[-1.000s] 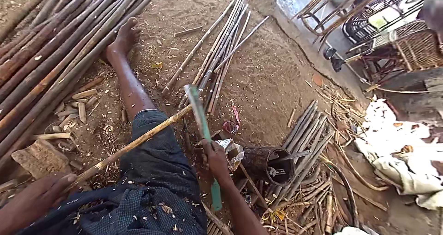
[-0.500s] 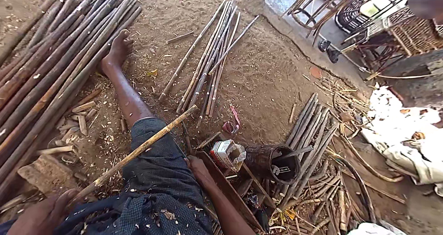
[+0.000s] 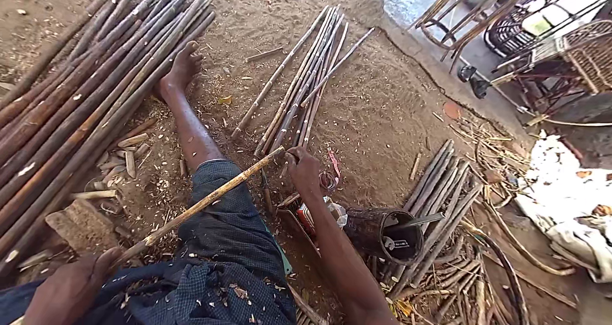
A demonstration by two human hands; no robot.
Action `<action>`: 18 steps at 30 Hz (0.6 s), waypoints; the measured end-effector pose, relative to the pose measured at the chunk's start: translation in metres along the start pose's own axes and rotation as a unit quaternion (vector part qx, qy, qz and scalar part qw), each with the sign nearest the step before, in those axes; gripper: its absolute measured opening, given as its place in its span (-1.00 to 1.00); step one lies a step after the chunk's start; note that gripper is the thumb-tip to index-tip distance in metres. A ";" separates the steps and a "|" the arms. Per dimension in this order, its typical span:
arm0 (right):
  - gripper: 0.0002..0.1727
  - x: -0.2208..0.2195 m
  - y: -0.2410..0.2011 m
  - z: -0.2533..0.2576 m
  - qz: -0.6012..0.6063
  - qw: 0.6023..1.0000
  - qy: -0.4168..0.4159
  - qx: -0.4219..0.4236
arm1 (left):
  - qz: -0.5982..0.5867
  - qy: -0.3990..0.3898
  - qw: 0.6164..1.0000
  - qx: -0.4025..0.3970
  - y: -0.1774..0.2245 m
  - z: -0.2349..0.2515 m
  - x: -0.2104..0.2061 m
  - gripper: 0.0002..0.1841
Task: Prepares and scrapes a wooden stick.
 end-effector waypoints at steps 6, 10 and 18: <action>-0.79 0.001 -0.054 -0.048 0.054 0.949 -0.286 0.125 | 0.039 0.025 0.999 0.029 0.008 -0.001 0.001 -0.31; -0.65 0.022 -0.030 -0.002 0.042 0.995 -0.092 0.016 | 0.061 0.078 0.995 0.028 0.016 -0.007 -0.002 -0.25; -0.78 0.016 -0.022 0.026 -0.077 0.993 -0.091 0.012 | 0.131 0.237 0.962 -0.031 0.020 -0.019 -0.017 -0.15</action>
Point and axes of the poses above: each hand's wrist, its own z-axis towards the middle knuckle, its own x-axis out of the back of the hand, y = z × x, the point moved 4 cm from there along z, towards the middle knuckle, and after that the axes turned 5 degrees about -x, right-handed, at the moved point
